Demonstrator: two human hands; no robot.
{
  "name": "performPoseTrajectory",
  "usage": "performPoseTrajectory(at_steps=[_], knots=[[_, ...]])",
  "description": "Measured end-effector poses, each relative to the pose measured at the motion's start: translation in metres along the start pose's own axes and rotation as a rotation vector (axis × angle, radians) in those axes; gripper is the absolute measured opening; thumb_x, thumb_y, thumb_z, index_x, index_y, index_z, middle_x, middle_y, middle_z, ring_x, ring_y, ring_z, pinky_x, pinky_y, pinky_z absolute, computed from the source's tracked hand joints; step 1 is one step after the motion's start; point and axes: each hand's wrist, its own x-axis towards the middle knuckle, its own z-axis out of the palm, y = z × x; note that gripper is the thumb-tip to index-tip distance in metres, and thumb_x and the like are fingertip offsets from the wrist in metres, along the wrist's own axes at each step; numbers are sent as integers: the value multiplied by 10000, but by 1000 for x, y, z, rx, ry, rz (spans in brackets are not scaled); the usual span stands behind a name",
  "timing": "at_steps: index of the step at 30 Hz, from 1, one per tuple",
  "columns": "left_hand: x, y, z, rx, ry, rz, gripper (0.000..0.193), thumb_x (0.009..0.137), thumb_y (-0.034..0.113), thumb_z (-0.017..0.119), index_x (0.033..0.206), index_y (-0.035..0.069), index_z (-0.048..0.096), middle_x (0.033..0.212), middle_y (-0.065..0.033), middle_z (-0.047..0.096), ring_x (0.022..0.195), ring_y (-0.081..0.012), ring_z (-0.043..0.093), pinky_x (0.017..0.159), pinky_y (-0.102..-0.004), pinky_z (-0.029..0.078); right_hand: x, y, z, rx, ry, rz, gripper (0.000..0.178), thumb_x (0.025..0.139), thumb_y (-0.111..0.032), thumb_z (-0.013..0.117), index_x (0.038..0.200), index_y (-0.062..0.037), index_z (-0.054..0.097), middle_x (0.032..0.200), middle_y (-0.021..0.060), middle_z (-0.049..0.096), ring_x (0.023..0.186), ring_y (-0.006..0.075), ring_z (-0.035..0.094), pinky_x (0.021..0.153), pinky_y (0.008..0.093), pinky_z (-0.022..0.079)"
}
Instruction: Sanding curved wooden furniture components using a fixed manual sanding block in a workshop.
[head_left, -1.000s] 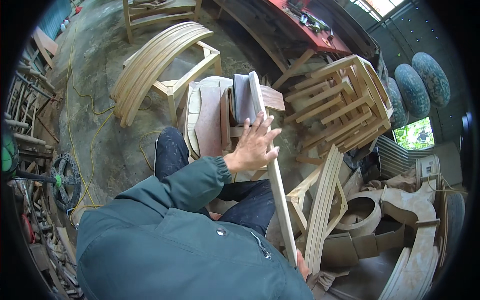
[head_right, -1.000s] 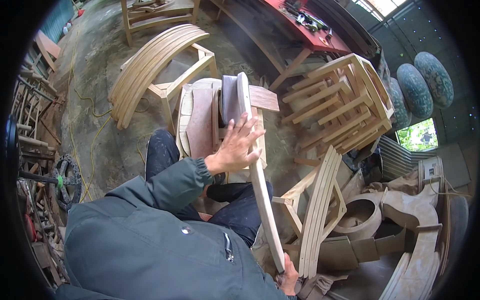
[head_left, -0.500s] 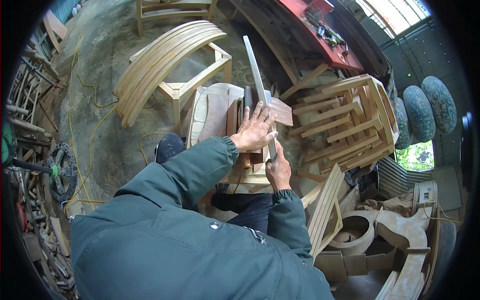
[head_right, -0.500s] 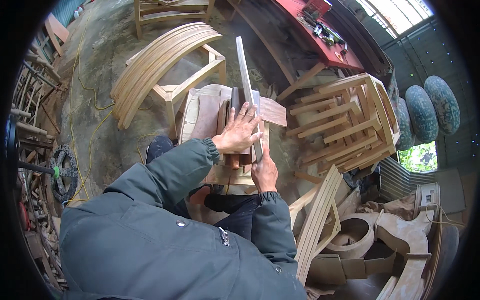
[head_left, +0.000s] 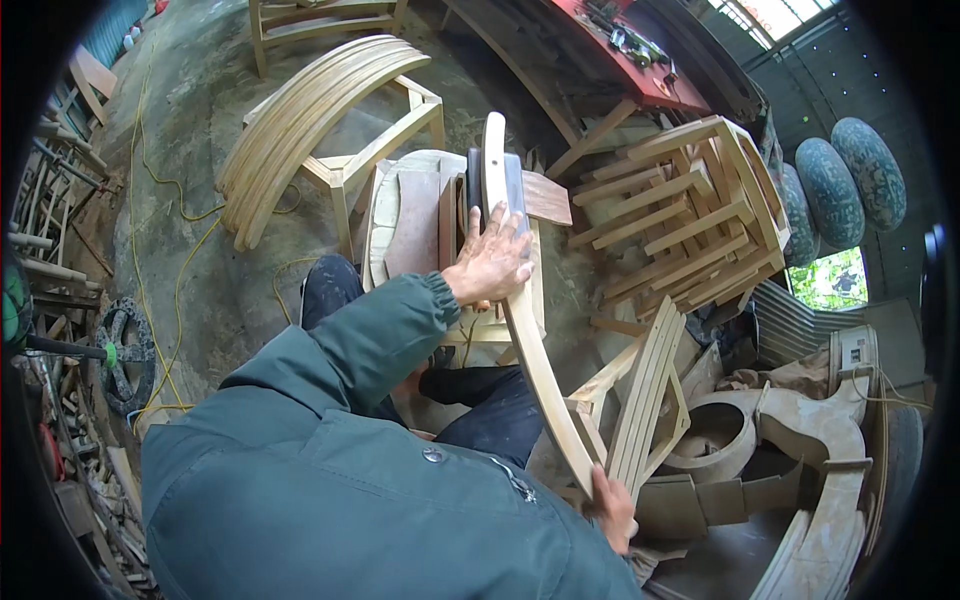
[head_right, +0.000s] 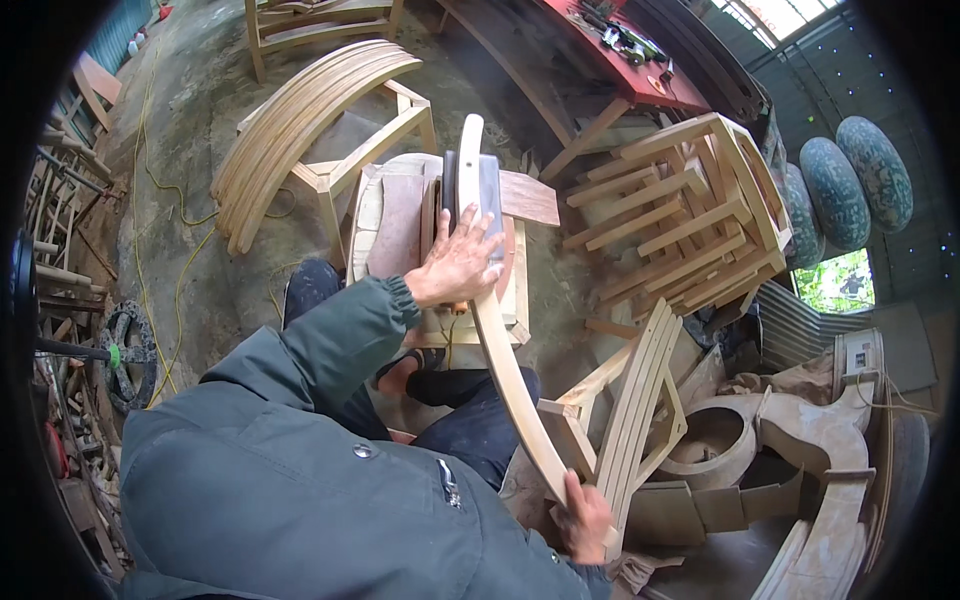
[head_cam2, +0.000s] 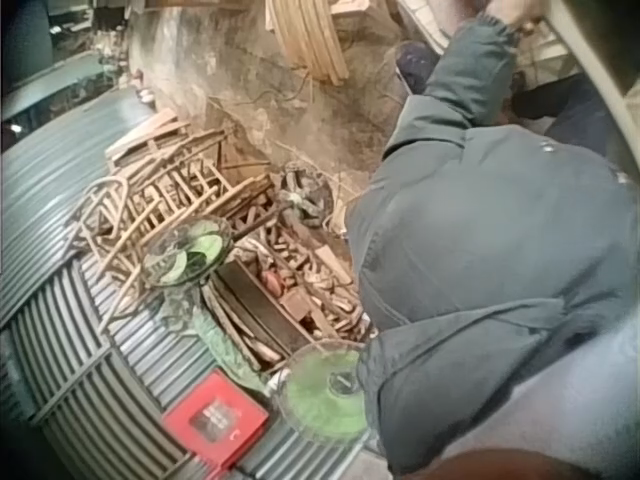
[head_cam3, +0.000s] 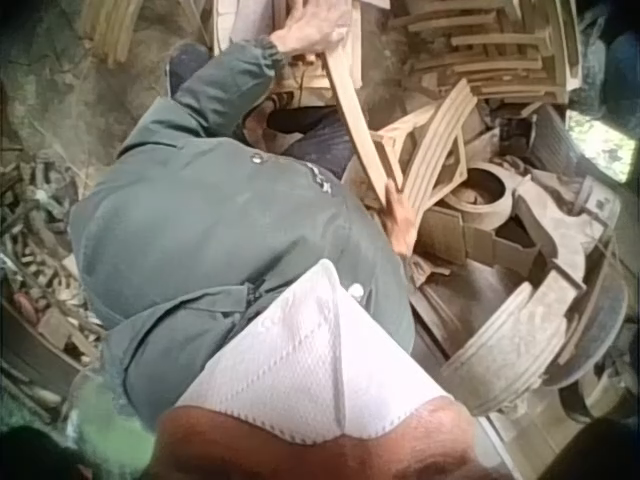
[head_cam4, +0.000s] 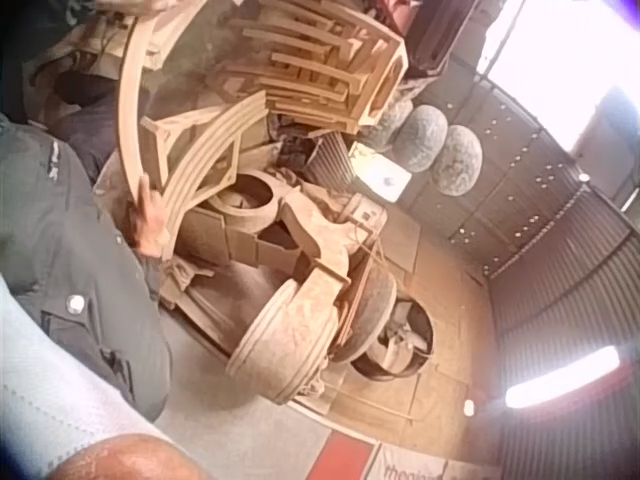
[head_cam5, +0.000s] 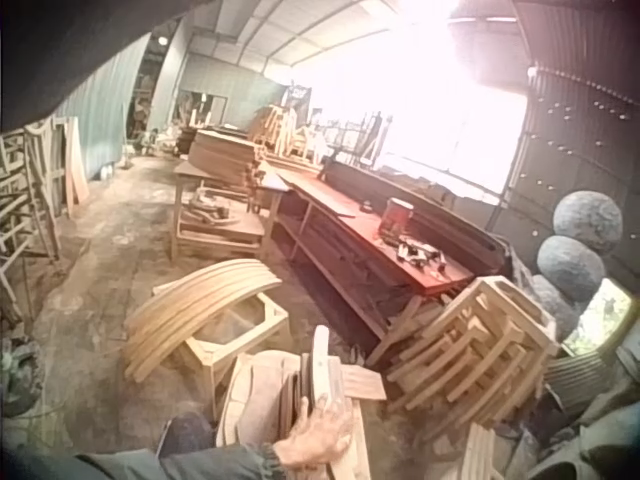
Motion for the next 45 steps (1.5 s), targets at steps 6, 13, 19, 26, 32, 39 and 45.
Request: performPoseTrajectory(at_steps=[6,13,19,26,32,39,45], knots=[[-57,50,15,-93,98,212,472,1002,431,583,1288,68,682,1584,-219,401,1571,-466,162,1223,-703,110,-76,11,-58,-294,100,25,589,798,-26,744,1332,-266,680,725,63,547,649,289,565,580,434,417],[-23,4,46,3,247,239,530,1009,435,562,1386,66,616,1606,-263,365,1593,-464,99,1230,-706,92,-26,14,-7,-60,-159,162,904,651,-148,894,1480,-271,558,845,101,609,751,343,650,663,479,507],[75,-53,13,-59,140,64,602,1045,490,466,1467,69,548,1657,-288,284,1595,-488,52,1240,-708,83,105,-23,-42,-229,-16,94,913,676,-202,916,1504,-202,532,919,133,681,787,341,698,676,452,550],[127,-71,-40,105,-48,141,617,1049,599,433,1406,147,653,1558,-222,488,1564,-462,216,1244,-681,106,207,-52,-94,-494,-8,7,788,735,-169,880,1463,-221,583,879,93,651,777,290,677,688,423,533],[74,-19,-48,-97,-82,715,591,701,631,859,990,130,737,965,-67,712,1034,-276,687,1123,-548,392,155,-64,-148,-643,-4,-7,714,713,-127,874,1384,-198,637,858,54,635,786,280,635,766,410,493],[19,59,-22,-295,242,719,366,595,404,847,860,186,717,830,-6,724,870,-228,716,871,-417,488,52,-96,-128,-75,160,-517,487,741,-96,830,1204,-10,705,989,133,696,756,250,641,725,360,540],[-41,154,-54,-483,227,651,326,635,379,823,848,170,690,825,-18,718,859,-248,721,852,-434,491,66,-80,-40,632,776,221,683,875,-310,811,1426,-4,548,973,119,676,675,152,608,612,285,508]])
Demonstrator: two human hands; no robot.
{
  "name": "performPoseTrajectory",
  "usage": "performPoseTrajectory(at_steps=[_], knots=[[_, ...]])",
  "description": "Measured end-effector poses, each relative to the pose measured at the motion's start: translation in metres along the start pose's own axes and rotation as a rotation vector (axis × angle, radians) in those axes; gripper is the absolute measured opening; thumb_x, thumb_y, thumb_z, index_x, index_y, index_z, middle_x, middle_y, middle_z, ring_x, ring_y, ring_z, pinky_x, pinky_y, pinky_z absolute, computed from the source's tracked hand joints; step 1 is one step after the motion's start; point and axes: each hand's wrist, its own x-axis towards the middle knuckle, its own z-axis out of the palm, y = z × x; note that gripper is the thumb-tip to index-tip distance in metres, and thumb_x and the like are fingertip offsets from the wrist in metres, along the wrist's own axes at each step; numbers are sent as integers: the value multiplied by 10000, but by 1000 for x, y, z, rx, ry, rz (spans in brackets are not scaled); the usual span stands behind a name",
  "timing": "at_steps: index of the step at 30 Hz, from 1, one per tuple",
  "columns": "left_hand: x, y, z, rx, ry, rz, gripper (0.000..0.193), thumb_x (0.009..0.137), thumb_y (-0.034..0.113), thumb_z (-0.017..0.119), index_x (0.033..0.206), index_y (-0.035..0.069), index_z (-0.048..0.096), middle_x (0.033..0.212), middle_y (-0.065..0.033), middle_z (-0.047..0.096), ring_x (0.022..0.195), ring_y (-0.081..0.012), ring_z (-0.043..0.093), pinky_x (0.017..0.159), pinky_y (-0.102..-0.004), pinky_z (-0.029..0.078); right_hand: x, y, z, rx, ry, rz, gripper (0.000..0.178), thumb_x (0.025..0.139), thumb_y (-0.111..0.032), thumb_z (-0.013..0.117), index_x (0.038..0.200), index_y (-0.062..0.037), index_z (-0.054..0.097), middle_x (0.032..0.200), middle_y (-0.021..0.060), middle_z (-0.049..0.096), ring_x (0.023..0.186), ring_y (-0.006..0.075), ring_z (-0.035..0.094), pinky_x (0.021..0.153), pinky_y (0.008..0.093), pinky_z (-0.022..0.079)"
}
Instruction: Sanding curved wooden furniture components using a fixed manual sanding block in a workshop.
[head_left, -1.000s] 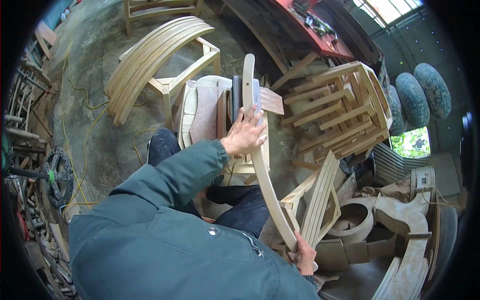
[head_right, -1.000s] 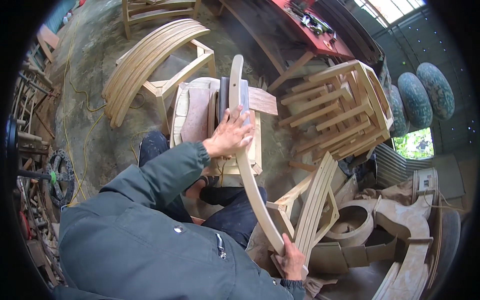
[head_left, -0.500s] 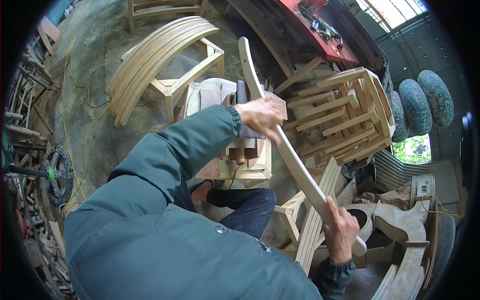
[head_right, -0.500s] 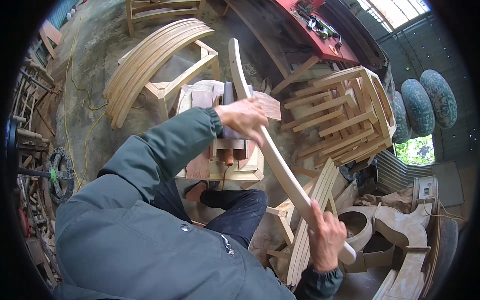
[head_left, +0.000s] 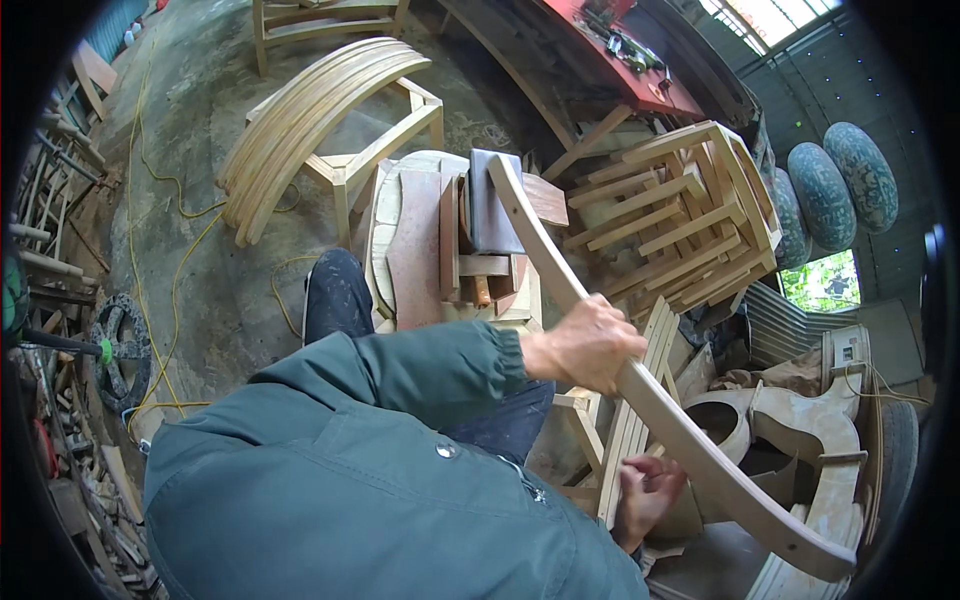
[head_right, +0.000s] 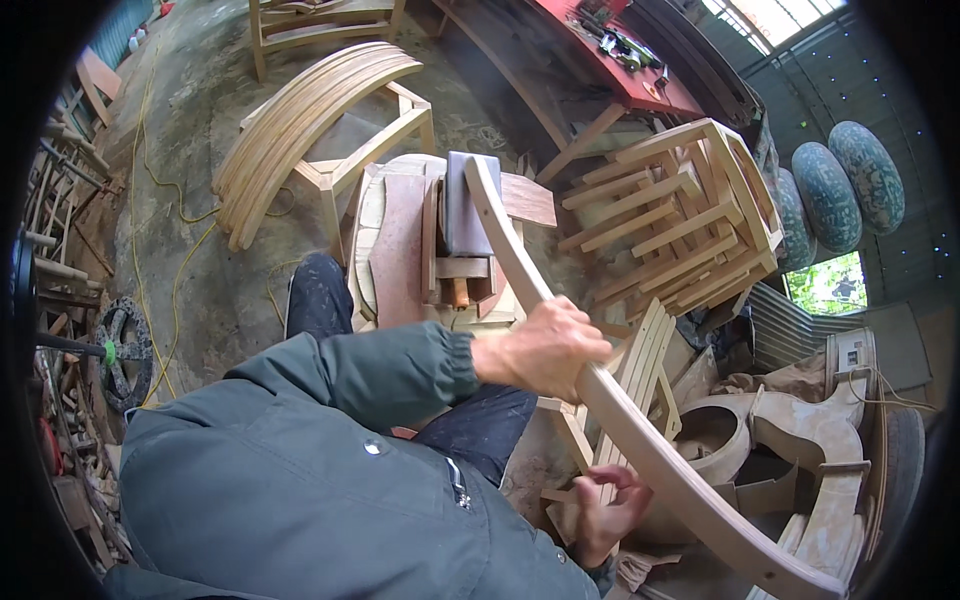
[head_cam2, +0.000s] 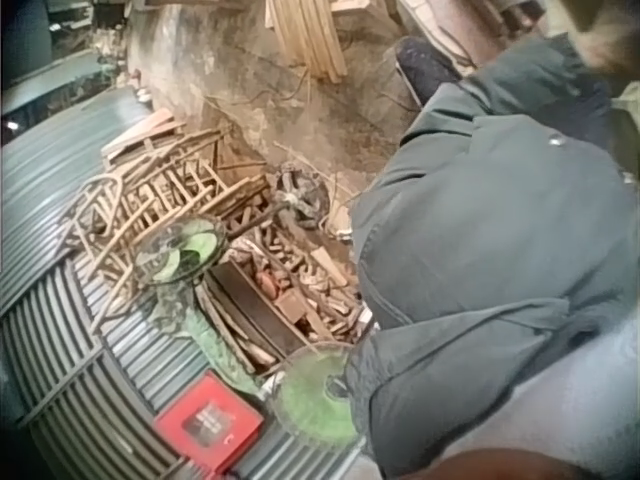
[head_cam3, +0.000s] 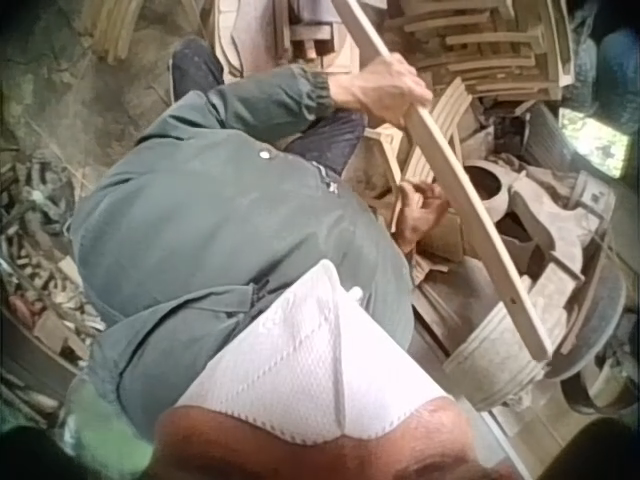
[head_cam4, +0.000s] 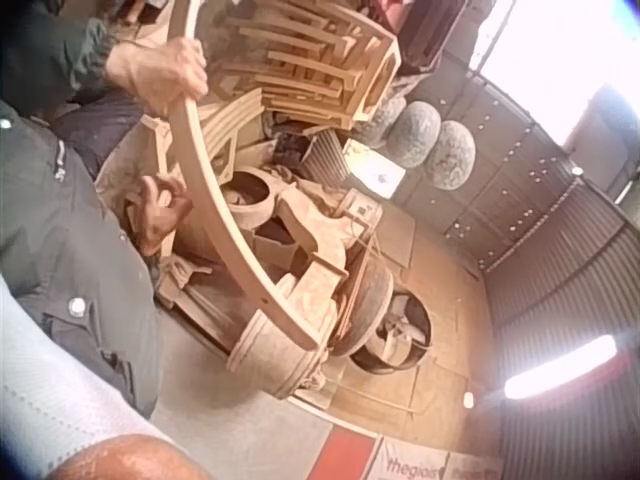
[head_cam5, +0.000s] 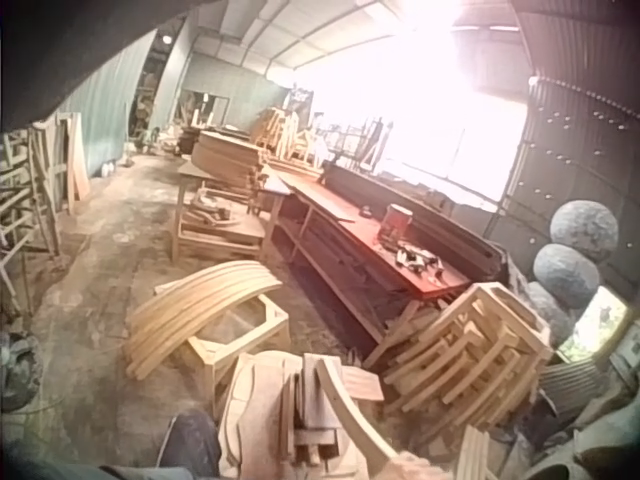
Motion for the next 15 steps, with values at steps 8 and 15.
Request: performPoseTrajectory(at_steps=[8,15], knots=[[21,20,-9,-30,369,74,361,677,336,861,873,131,638,823,-45,661,871,-258,677,863,-423,492,98,-65,6,169,-21,5,636,907,-451,814,1298,-3,588,1116,170,685,594,138,552,509,233,423],[24,-90,-22,261,226,-19,136,727,184,773,833,137,702,841,-59,711,910,-270,697,954,-434,490,122,-40,46,164,-306,-98,576,908,-301,846,1327,22,619,1235,220,707,1147,234,684,802,331,594]])
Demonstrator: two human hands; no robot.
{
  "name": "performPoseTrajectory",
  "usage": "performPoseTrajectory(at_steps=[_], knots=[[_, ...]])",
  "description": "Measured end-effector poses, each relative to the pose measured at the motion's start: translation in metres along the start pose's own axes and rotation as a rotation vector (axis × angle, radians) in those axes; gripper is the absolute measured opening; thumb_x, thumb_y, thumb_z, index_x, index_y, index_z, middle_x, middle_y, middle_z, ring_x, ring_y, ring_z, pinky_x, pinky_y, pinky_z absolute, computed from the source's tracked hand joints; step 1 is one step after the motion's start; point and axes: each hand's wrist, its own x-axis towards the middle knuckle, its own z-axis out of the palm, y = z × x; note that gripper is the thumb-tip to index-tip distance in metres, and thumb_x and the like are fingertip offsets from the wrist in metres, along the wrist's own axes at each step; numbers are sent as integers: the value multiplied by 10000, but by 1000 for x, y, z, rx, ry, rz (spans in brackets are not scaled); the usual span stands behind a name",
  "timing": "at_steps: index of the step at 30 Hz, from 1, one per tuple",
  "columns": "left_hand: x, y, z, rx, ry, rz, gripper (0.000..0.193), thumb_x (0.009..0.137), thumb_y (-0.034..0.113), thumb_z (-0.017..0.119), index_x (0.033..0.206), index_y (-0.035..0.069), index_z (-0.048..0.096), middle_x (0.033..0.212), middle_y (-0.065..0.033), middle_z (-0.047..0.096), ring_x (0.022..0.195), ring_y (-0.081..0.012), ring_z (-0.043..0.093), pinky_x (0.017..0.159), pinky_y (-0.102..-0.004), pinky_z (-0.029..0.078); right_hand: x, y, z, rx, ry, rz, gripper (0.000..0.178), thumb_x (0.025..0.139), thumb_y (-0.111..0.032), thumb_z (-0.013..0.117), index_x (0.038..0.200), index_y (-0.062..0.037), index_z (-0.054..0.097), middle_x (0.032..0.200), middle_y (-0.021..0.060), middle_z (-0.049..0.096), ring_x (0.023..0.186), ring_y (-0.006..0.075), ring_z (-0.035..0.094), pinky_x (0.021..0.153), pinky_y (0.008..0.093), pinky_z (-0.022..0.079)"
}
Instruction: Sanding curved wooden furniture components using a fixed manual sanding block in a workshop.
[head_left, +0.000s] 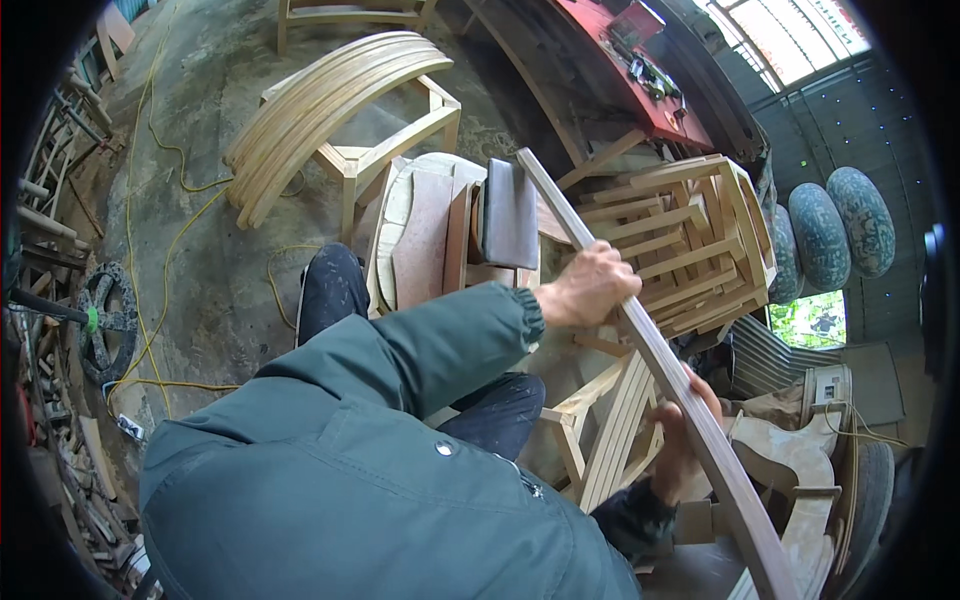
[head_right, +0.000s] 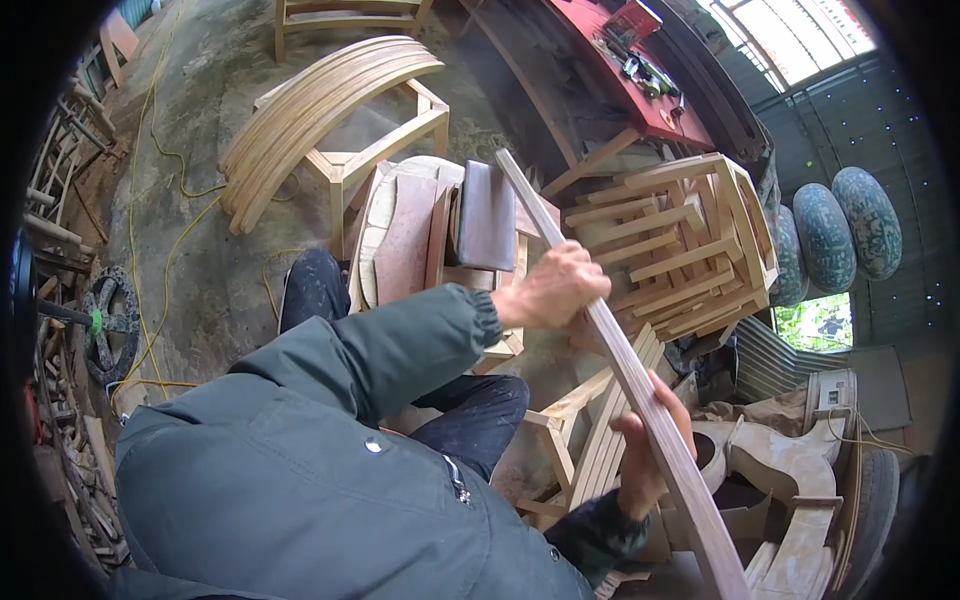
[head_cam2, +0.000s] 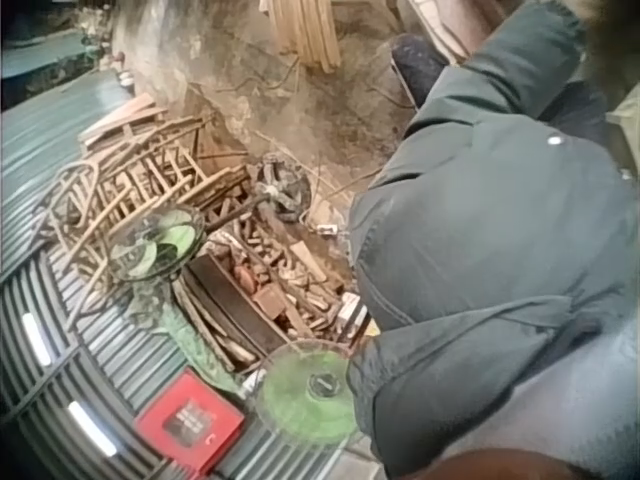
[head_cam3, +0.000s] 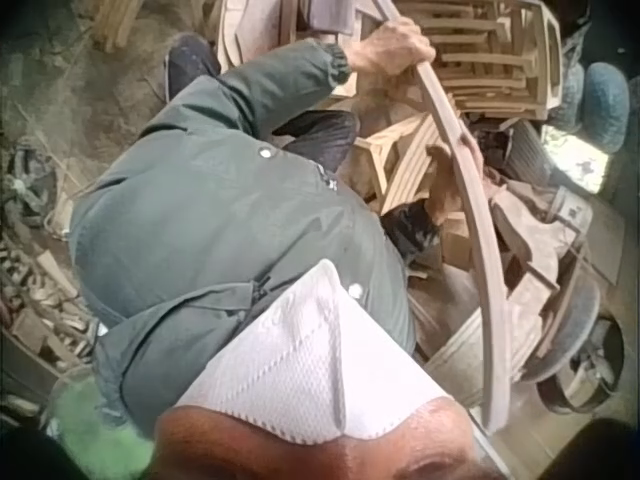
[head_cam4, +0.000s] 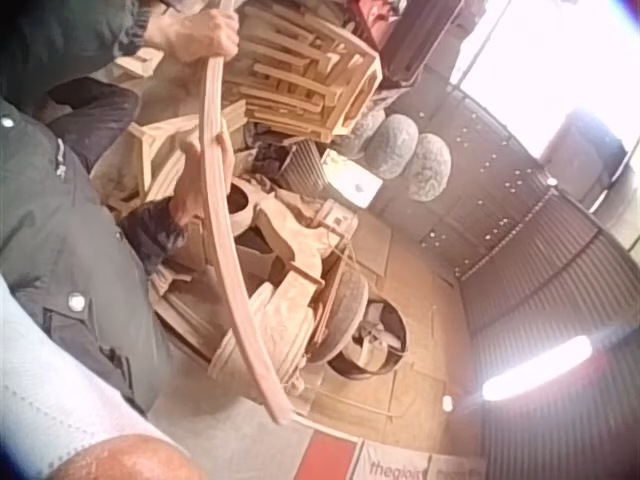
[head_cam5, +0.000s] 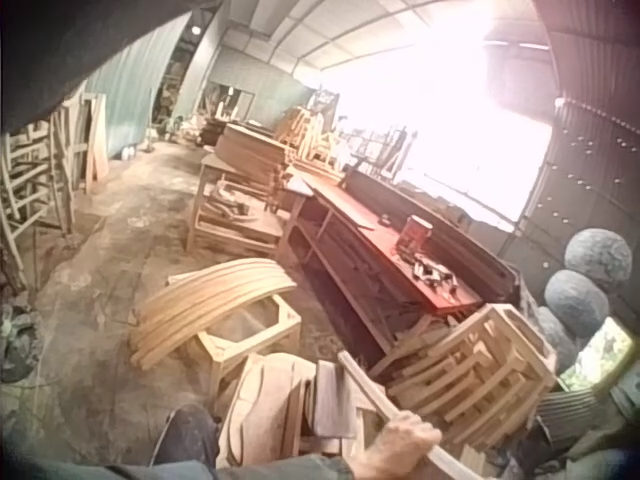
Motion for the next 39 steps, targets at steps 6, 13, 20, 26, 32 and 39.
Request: performPoseTrajectory(at_steps=[6,13,20,26,32,39], knots=[[-23,-40,16,145,-70,-47,64,764,128,734,826,145,733,882,-57,719,981,-264,676,1008,-455,425,-16,41,37,-22,41,-5,707,941,-508,759,1318,74,621,1042,179,741,768,185,718,717,304,578],[-44,-23,11,59,54,23,179,684,103,791,726,134,621,779,-29,647,894,-246,636,997,-435,428,-85,6,9,-134,270,-51,612,974,-464,632,1282,64,614,1059,223,729,654,192,650,577,286,494],[-82,-45,-11,36,117,-499,903,692,125,863,1498,143,457,1513,-213,374,1465,-420,332,1195,-681,229,-3,71,109,-56,150,-23,432,918,-223,766,1239,61,711,1135,170,763,932,204,731,850,331,587],[-146,-39,-30,-190,251,-717,603,825,170,751,1375,33,547,1331,-224,551,1298,-399,507,1131,-468,396,102,155,239,125,95,-130,405,970,-167,739,1298,56,659,942,77,718,799,133,663,703,274,543],[-137,-43,-62,-442,209,-807,565,890,152,706,1407,9,529,1318,-226,582,1255,-340,592,1083,-431,483,128,168,283,215,81,-105,365,959,-104,717,1291,39,665,1024,122,728,860,168,698,787,301,586],[-93,-26,-27,-1282,257,-1273,631,1005,493,659,1424,51,491,1278,-158,600,1147,-241,623,911,-437,525,34,128,175,-17,104,-164,451,949,-222,770,1304,43,683,1045,116,750,856,159,709,792,292,574]])
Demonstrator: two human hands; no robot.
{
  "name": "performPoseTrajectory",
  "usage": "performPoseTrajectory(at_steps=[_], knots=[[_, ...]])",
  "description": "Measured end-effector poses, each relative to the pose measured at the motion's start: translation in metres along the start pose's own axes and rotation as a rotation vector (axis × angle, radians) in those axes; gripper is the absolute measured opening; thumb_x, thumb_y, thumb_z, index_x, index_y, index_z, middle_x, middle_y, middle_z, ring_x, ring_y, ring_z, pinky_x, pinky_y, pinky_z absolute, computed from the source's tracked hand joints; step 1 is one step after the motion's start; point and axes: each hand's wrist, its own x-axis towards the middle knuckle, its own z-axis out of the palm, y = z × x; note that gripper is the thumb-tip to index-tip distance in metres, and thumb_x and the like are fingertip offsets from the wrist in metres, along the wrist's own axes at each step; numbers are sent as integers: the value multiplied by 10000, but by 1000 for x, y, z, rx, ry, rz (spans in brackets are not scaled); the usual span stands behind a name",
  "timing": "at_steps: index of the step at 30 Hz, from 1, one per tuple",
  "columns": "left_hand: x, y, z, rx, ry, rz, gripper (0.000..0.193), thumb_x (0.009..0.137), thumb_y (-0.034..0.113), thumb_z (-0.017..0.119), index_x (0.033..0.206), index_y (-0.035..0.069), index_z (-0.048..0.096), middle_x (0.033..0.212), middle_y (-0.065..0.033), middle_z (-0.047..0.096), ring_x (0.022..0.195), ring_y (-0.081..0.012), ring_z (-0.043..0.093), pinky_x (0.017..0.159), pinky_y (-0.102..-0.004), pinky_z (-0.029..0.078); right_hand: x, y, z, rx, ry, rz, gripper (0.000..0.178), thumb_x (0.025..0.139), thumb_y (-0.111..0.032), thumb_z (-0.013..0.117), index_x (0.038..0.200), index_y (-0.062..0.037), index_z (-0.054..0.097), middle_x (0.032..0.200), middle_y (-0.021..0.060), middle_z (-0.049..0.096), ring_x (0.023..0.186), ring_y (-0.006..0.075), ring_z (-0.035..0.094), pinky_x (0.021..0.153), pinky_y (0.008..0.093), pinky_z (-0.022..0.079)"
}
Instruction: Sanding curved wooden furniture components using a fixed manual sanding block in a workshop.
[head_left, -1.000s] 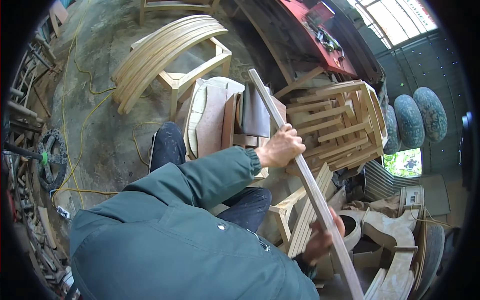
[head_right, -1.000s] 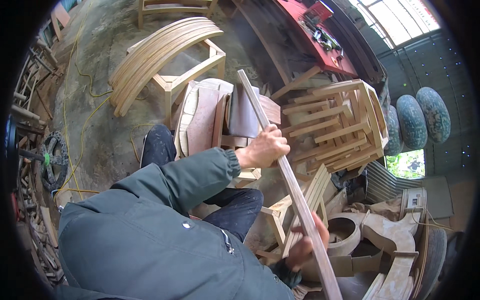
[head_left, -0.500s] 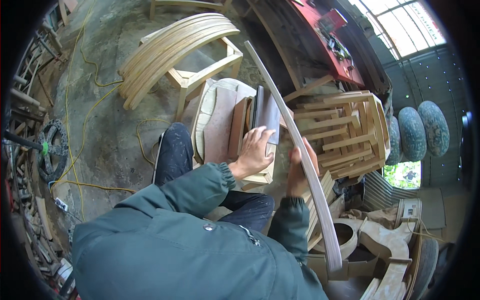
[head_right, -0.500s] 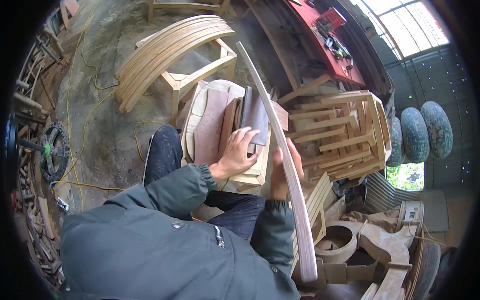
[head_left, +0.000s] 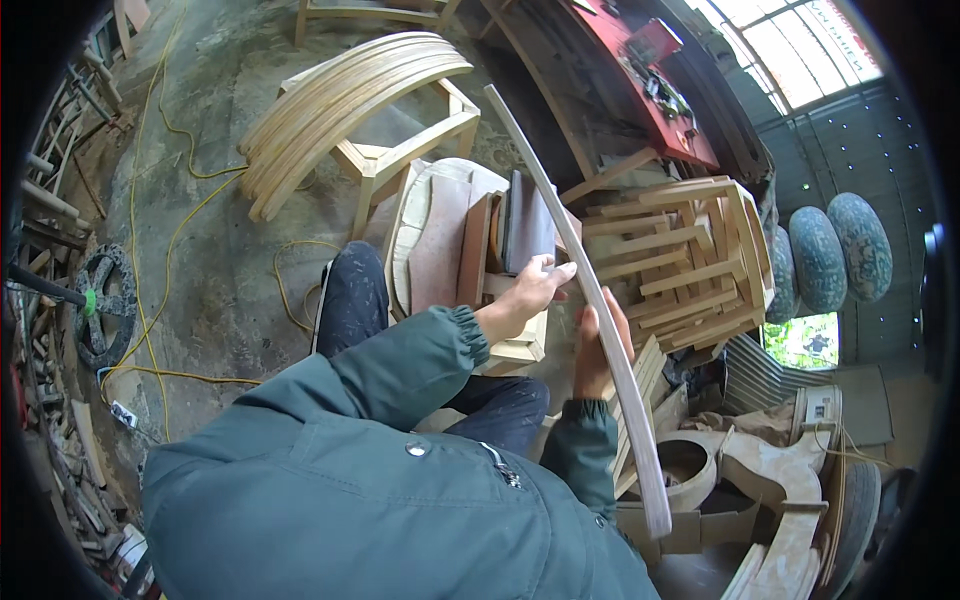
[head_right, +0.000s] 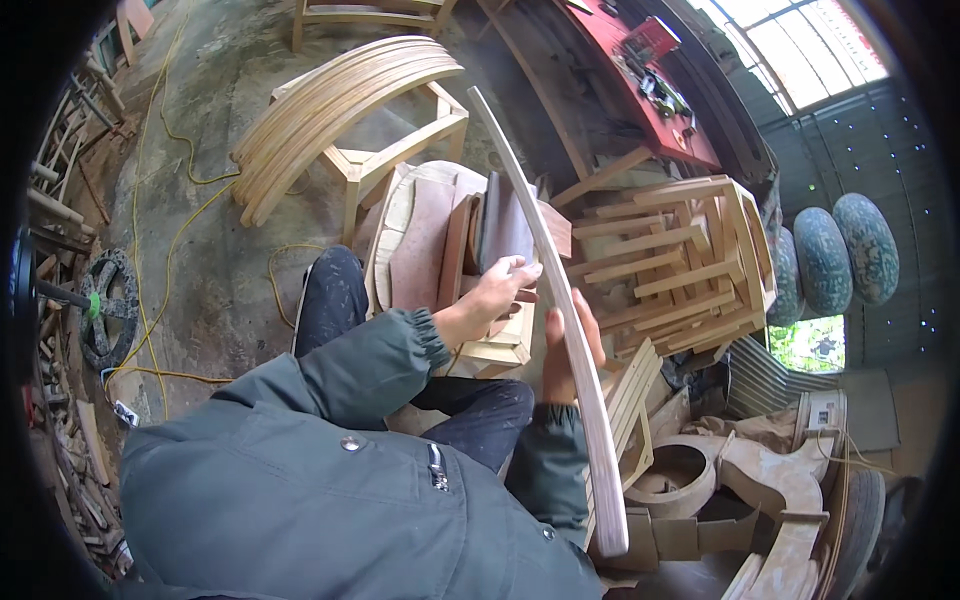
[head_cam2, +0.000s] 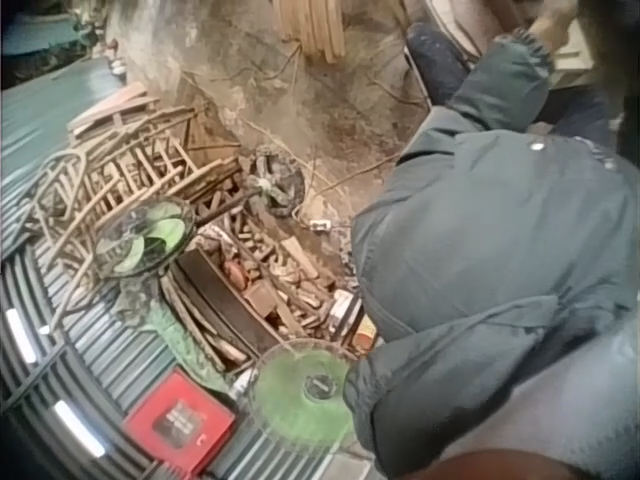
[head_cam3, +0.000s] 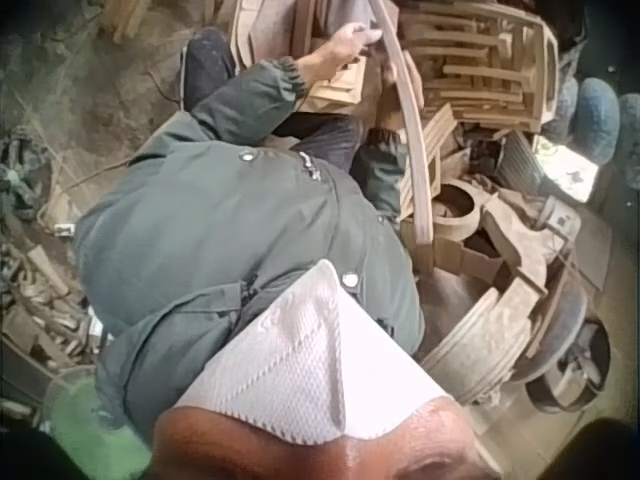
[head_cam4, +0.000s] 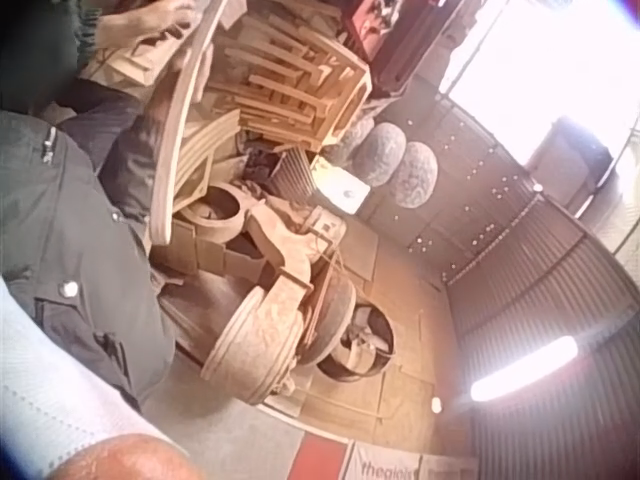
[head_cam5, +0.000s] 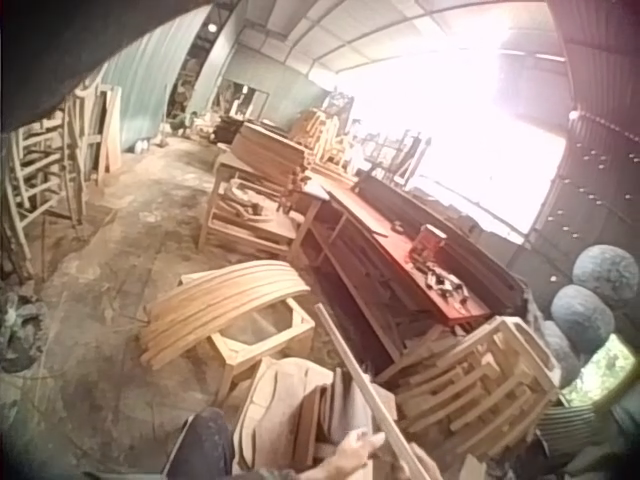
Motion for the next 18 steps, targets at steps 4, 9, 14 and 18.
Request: performPoseTrajectory(at_steps=[4,9,14,18], knots=[[6,-6,42,-115,-55,-176,529,988,620,618,1090,105,547,998,-102,655,945,-256,677,797,-497,528,-64,-58,-88,-29,-47,53,441,966,-228,746,1297,52,668,1200,213,737,942,221,737,849,339,596],[-8,-56,92,-284,-44,-290,408,1038,482,577,1041,76,533,857,-121,623,807,-345,732,732,-604,609,-123,-96,-180,-54,-21,95,444,941,-178,764,1306,50,655,1212,225,731,985,250,741,903,348,591],[-19,-92,113,-388,62,-274,290,1079,291,479,1092,4,440,938,-192,541,772,-394,707,680,-662,633,-166,-108,-244,225,-101,784,424,1072,-138,568,1466,4,499,1144,193,712,946,267,733,800,353,610],[-23,-82,115,-311,80,-291,319,1106,356,449,1211,74,343,993,-172,550,795,-333,710,624,-544,637,-150,-182,-249,670,-210,1198,691,1068,-401,568,1595,-76,261,1109,228,690,801,296,732,646,363,614]])
